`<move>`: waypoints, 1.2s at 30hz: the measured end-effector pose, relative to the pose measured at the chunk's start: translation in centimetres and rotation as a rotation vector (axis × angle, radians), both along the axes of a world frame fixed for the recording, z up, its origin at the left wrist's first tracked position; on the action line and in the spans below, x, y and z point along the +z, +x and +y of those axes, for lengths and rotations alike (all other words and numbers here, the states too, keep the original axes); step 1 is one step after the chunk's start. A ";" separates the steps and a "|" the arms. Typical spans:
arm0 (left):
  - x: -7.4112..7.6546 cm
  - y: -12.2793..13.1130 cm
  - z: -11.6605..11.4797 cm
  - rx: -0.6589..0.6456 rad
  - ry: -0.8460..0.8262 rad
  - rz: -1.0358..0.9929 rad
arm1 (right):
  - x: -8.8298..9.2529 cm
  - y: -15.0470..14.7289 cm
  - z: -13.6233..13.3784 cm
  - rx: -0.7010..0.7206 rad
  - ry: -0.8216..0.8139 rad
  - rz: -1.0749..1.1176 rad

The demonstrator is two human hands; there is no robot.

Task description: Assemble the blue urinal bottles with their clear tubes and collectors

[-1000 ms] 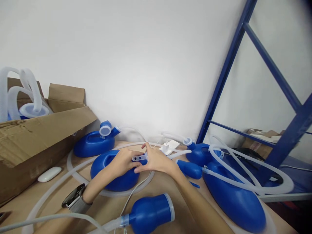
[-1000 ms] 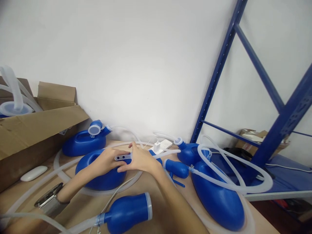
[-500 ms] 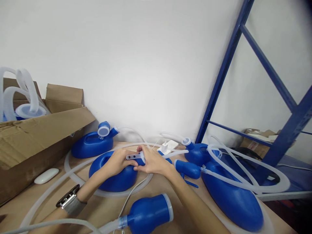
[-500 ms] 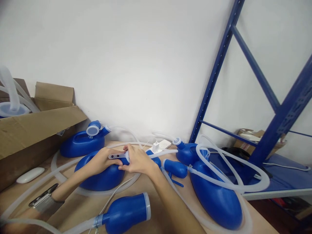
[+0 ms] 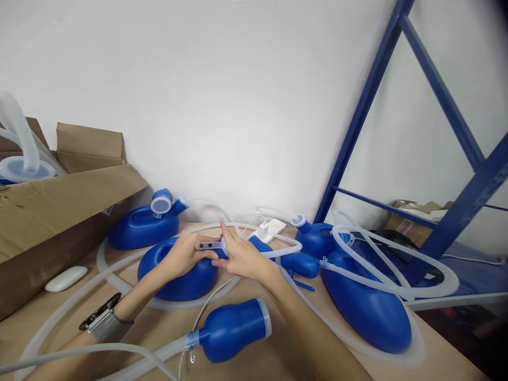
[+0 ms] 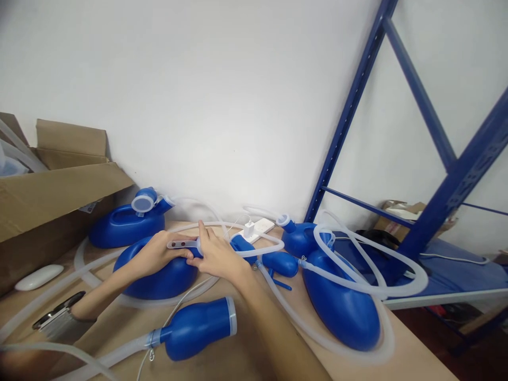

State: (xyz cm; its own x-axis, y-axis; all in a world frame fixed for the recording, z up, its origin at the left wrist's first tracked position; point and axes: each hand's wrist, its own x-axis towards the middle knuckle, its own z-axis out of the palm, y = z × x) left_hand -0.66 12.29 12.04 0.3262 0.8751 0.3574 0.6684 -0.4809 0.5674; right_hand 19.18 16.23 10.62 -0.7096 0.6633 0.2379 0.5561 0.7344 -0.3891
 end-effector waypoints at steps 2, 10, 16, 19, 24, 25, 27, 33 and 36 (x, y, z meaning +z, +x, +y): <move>0.0 0.1 0.0 0.003 0.018 0.009 | 0.4 0.0 -0.2 -0.016 -0.002 -0.022; 0.0 0.0 0.1 0.006 0.016 0.036 | 1.2 0.2 -0.2 -0.007 0.050 -0.059; 2.0 -1.9 -0.4 -0.085 0.032 0.197 | 0.6 0.6 0.9 0.086 0.117 0.014; 2.9 -3.1 -0.8 -0.003 0.019 0.232 | 0.9 0.8 1.0 0.096 0.132 0.001; 2.9 -3.5 -0.5 -0.102 -0.134 0.177 | 0.9 0.7 0.8 0.036 0.234 -0.024; 2.7 -3.5 -0.3 -0.115 -0.143 0.147 | 0.9 0.6 0.7 0.018 0.275 -0.028; 2.2 -3.5 0.1 -0.116 -0.166 0.090 | 0.9 0.6 0.7 -0.012 0.345 -0.058; 0.9 -3.5 1.0 -0.040 -0.137 0.100 | 1.2 0.7 0.2 0.002 0.429 -0.081; 0.5 -3.3 1.1 0.010 -0.100 0.119 | 0.9 0.2 -0.3 -0.076 0.411 -0.047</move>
State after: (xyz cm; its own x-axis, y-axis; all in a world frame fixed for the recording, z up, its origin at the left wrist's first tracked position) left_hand -4.00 13.41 12.51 0.3526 0.9078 0.2272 0.7381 -0.4190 0.5288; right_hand 19.37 15.98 11.51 -0.6785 0.5706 0.4627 0.6247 0.7796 -0.0453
